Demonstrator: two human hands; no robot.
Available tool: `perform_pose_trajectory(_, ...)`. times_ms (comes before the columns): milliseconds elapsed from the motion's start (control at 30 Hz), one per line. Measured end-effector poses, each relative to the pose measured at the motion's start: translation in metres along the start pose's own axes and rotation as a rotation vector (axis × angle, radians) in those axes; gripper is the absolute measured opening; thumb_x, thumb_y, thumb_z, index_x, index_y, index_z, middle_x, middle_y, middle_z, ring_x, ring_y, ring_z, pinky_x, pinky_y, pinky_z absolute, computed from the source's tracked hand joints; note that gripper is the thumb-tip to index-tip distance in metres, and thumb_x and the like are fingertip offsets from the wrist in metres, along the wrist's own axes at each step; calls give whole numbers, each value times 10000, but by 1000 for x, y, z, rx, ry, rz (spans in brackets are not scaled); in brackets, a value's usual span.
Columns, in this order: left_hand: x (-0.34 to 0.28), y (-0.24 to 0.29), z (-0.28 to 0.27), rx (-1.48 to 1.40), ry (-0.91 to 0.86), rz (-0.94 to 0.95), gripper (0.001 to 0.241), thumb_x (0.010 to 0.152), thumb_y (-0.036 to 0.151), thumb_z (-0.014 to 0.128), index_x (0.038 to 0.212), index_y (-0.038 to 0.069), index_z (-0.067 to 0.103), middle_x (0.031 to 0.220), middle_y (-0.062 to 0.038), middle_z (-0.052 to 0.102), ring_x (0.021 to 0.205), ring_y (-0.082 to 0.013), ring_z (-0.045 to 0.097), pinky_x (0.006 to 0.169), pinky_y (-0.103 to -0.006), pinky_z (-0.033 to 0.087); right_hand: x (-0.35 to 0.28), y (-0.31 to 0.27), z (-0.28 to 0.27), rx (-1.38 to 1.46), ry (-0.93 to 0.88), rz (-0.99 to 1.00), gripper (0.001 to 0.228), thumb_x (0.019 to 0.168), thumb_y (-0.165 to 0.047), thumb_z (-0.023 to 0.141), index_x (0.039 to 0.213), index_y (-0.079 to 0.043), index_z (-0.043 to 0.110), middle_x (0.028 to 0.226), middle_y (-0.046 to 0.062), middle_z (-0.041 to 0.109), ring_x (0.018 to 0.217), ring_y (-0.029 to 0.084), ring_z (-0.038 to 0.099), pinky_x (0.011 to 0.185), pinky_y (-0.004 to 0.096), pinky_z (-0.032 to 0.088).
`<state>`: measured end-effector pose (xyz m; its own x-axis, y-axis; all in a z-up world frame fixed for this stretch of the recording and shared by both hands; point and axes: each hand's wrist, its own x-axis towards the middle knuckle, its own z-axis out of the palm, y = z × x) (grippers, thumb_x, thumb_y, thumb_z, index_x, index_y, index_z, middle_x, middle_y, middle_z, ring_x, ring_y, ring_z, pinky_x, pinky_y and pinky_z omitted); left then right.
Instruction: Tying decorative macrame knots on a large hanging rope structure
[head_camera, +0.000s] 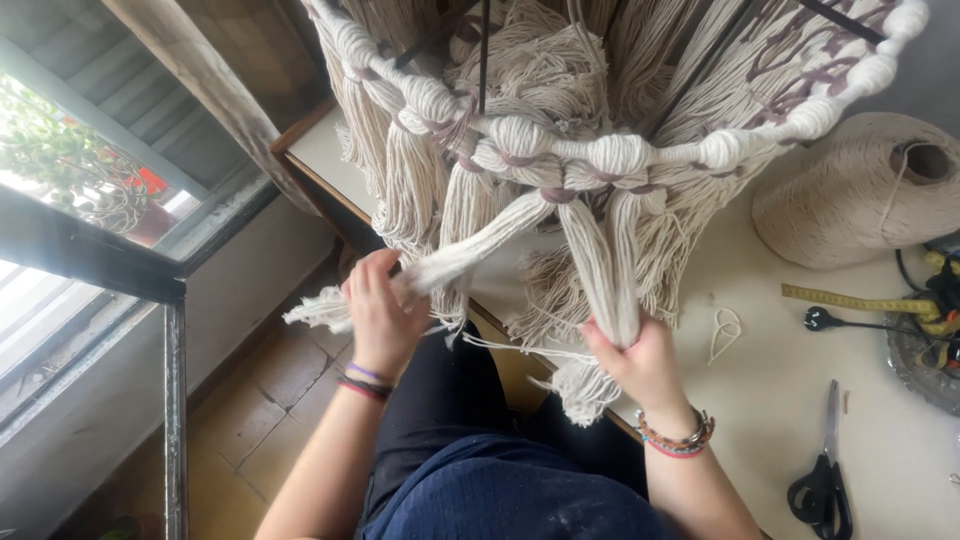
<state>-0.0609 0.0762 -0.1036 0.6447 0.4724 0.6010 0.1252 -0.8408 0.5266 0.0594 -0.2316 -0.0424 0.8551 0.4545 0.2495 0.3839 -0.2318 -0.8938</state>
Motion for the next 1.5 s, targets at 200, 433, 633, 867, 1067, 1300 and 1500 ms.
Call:
perform_pose_trajectory(200,18,151,-6,-721,-195,225,554,884,309,698,1318,-17,587,1186,-221,662,1057,-441,676,868,-515,566,-20,31,37,-405,-48,-172,294,840,-252,738,710,-25,606,505,175,591,594,398,697,493,457,525)
perform_pose_trajectory(433,77,198,24,-972,-353,-199,423,783,349,842,887,-3,631,700,-166,666,660,-269,665,607,-397,532,-16,9,31,-559,-109,-354,365,880,-281,718,676,-7,587,579,198,576,635,455,650,489,533,515)
perform_pose_trajectory(633,62,178,51,-1176,-413,-540,196,909,189,770,807,40,694,586,-83,687,529,-144,671,479,-288,531,-1,9,-16,-232,28,-171,256,912,-303,746,1075,-106,733,907,67,752,829,253,757,675,384,629)
perform_pose_trajectory(867,66,181,12,-1556,-580,-771,236,1014,176,606,976,-48,544,505,-164,480,300,-276,530,284,-340,418,35,-34,-3,411,144,-98,274,995,-227,656,1153,-9,705,1028,158,752,936,224,725,815,359,609)
perform_pose_trajectory(1067,40,187,21,-924,-288,-8,372,980,183,669,1191,-52,473,777,-266,690,659,-341,743,523,-408,575,52,-62,10,643,49,-31,535,904,-316,738,1293,32,620,1084,138,712,976,200,683,831,358,581)
perform_pose_trajectory(1300,53,170,19,-891,-129,-102,248,952,199,717,1082,4,637,822,-141,508,796,-243,563,679,-365,461,72,-59,8,332,133,-26,215,972,-180,744,1093,-11,690,808,73,703,733,76,644,676,272,598)
perform_pose_trajectory(1500,43,145,27,-1922,-519,-595,197,1029,107,528,1138,-58,529,747,-23,406,601,-81,379,437,-215,361,65,-15,-24,1406,-522,159,309,1072,-254,503,977,39,516,544,-97,294,339,-15,327,279,223,345)
